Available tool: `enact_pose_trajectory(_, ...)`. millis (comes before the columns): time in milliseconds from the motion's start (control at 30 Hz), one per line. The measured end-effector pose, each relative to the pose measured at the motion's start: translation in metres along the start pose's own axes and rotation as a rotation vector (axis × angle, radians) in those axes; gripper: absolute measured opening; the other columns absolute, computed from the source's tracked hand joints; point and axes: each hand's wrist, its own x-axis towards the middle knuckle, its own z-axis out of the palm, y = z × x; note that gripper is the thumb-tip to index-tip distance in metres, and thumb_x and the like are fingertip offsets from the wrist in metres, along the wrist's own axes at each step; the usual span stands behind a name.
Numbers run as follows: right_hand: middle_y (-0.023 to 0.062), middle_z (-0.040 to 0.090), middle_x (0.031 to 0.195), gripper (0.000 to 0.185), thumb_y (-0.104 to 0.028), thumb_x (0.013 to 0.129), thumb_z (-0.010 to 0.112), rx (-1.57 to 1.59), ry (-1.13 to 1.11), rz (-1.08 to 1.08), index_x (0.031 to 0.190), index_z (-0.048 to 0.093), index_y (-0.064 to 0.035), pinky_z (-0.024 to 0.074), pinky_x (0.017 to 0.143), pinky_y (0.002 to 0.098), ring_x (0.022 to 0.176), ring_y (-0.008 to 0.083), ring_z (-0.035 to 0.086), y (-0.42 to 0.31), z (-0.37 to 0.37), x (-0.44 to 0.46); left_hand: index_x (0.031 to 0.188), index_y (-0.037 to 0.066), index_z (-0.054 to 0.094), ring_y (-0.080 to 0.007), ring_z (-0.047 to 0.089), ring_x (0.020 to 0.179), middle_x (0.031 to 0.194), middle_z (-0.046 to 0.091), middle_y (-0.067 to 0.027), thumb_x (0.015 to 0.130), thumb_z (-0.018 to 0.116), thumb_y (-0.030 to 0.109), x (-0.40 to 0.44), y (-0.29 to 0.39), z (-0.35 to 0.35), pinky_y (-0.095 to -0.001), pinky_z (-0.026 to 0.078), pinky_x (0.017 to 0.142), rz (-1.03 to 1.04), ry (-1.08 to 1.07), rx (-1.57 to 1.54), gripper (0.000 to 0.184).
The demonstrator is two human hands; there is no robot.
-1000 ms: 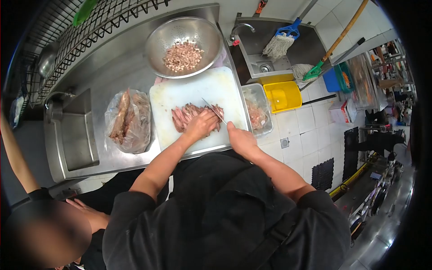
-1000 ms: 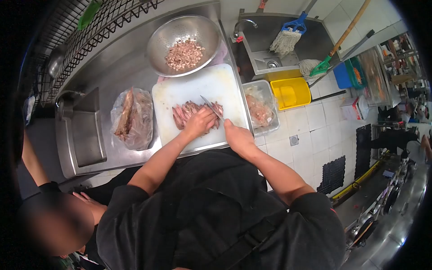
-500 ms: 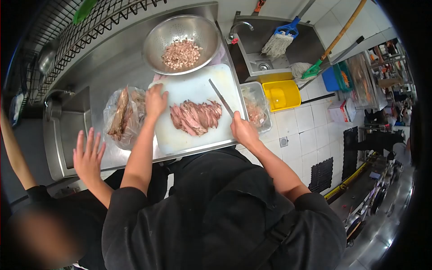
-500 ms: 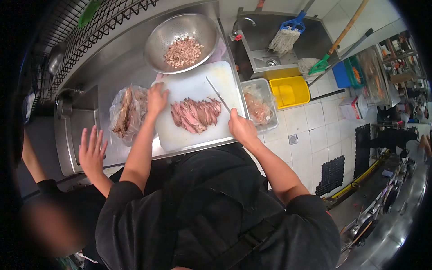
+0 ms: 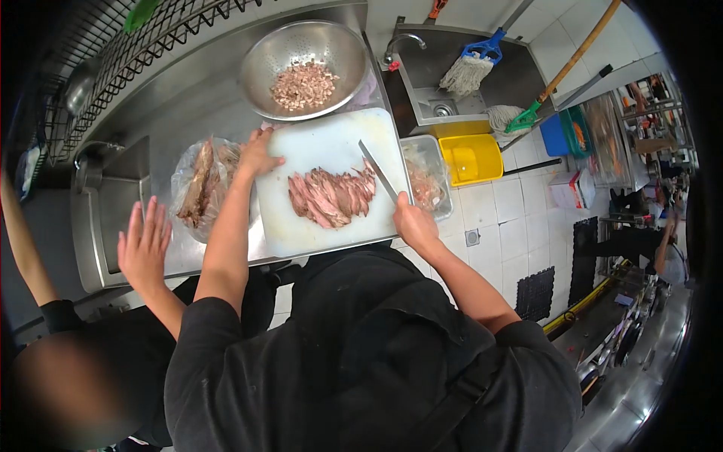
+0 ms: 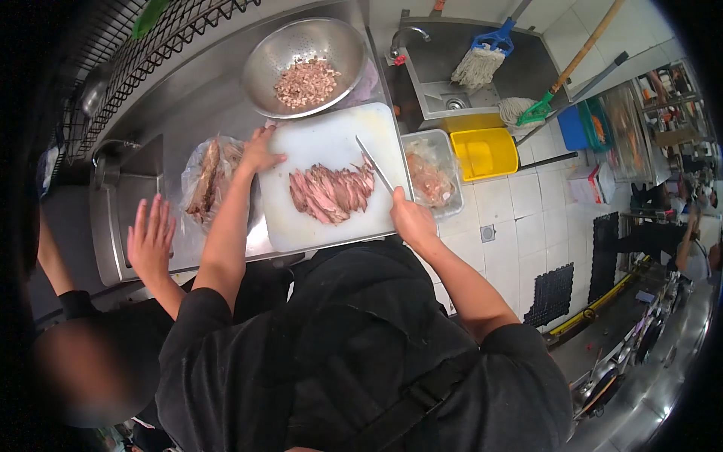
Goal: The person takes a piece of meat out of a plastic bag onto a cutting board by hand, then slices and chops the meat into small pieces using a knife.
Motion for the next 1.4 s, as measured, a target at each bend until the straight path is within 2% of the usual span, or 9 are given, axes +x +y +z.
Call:
enact_pose_trajectory(167, 0.0267, 0.07, 0.081, 0.02, -0.014, 0.094, 0.047, -0.063, -0.073, -0.017, 0.109, 0.043, -0.0018, 0.0506, 0.07, 0.0603, 0.079, 0.0486, 0.068, 0.001, -0.008, -0.016, 0.153, 0.012, 0.042, -0.0363, 0.046, 0.14, 0.155, 0.043, -0.0175, 0.076, 0.085, 0.034, -0.01, 0.003, 0.009, -0.0525, 0.036, 0.116, 0.014, 0.056, -0.013, 0.091)
enact_pose_trajectory(300, 0.0259, 0.07, 0.081, 0.018, -0.013, 0.094, 0.048, -0.066, -0.072, -0.054, 0.108, 0.044, -0.0018, 0.0521, 0.068, 0.0585, 0.076, 0.046, 0.069, -0.011, -0.008, -0.03, 0.115, 0.004, 0.07, -0.0344, 0.061, 0.115, 0.124, 0.067, -0.0157, 0.085, 0.07, 0.012, -0.053, 0.04, 0.04, -0.0495, 0.047, 0.1, 0.368, 0.545, -0.214, 0.031)
enact_pose_trajectory(367, 0.0254, 0.071, 0.082, 0.018, -0.012, 0.093, 0.048, -0.077, -0.089, -0.067, 0.108, 0.044, -0.0016, 0.0529, 0.068, 0.0575, 0.076, 0.045, 0.07, -0.027, -0.014, -0.033, 0.104, 0.004, 0.072, -0.0326, 0.062, 0.109, 0.117, 0.07, -0.012, 0.084, 0.068, 0.009, -0.076, 0.071, 0.065, -0.047, 0.048, 0.095, 0.66, 0.452, -0.445, 0.022)
enact_pose_trajectory(433, 0.0249, 0.071, 0.082, 0.019, -0.011, 0.093, 0.049, -0.094, -0.108, -0.082, 0.109, 0.044, -0.0013, 0.0537, 0.068, 0.0565, 0.077, 0.044, 0.071, -0.041, -0.018, -0.035, 0.104, 0.005, 0.072, -0.0288, 0.062, 0.106, 0.113, 0.069, -0.009, 0.082, 0.068, 0.009, -0.096, 0.103, 0.077, -0.0434, 0.049, 0.094, 0.857, 0.455, -0.332, 0.023)
enact_pose_trajectory(733, 0.024, 0.072, 0.086, 0.021, -0.007, 0.093, 0.048, -0.194, -0.234, -0.046, 0.112, 0.042, -0.0025, 0.0559, 0.071, 0.0532, 0.082, 0.0418, 0.073, -0.06, -0.03, -0.035, 0.103, 0.006, 0.072, -0.0273, 0.062, 0.11, 0.109, 0.067, -0.0079, 0.077, 0.072, 0.009, -0.098, 0.125, 0.102, -0.0423, 0.049, 0.098, 0.843, 0.437, -0.318, 0.026)
enact_pose_trajectory(900, 0.0268, 0.071, 0.085, 0.019, -0.011, 0.094, 0.045, -0.125, -0.135, -0.076, 0.112, 0.043, -0.0025, 0.0527, 0.073, 0.0582, 0.084, 0.0466, 0.07, -0.047, 0.003, -0.002, 0.104, 0.006, 0.073, -0.0282, 0.063, 0.109, 0.107, 0.068, -0.0085, 0.077, 0.071, 0.008, -0.097, 0.126, 0.105, -0.0422, 0.049, 0.098, 0.857, 0.438, -0.346, 0.027)
enact_pose_trajectory(1133, 0.0258, 0.072, 0.09, 0.016, -0.012, 0.097, 0.041, -0.111, -0.187, -0.043, 0.11, 0.045, -0.0032, 0.0533, 0.075, 0.0579, 0.087, 0.0458, 0.071, -0.054, -0.028, -0.016, 0.102, 0.002, 0.073, -0.0292, 0.064, 0.104, 0.109, 0.069, -0.0098, 0.079, 0.073, 0.006, -0.093, 0.124, 0.107, -0.0414, 0.053, 0.091, 0.866, 0.516, -0.37, 0.024)
enact_pose_trajectory(1233, 0.0269, 0.071, 0.086, 0.017, -0.008, 0.093, 0.046, -0.085, -0.198, -0.072, 0.108, 0.044, -0.0016, 0.051, 0.074, 0.0593, 0.084, 0.0481, 0.069, -0.058, -0.03, -0.021, 0.1, 0.001, 0.073, -0.0296, 0.065, 0.102, 0.108, 0.069, -0.0104, 0.079, 0.073, 0.005, -0.095, 0.124, 0.109, -0.0413, 0.054, 0.09, 0.858, 0.492, -0.39, 0.022)
enact_pose_trajectory(1400, 0.0291, 0.071, 0.097, 0.019, -0.009, 0.098, 0.04, -0.052, -0.14, -0.085, 0.114, 0.047, -0.0023, 0.0531, 0.081, 0.0569, 0.091, 0.0449, 0.071, -0.056, 0.002, 0.004, 0.098, 0.0, 0.073, -0.0301, 0.065, 0.101, 0.103, 0.07, -0.0111, 0.079, 0.073, 0.004, -0.091, 0.124, 0.108, -0.0417, 0.054, 0.09, 0.866, 0.508, -0.426, 0.019)
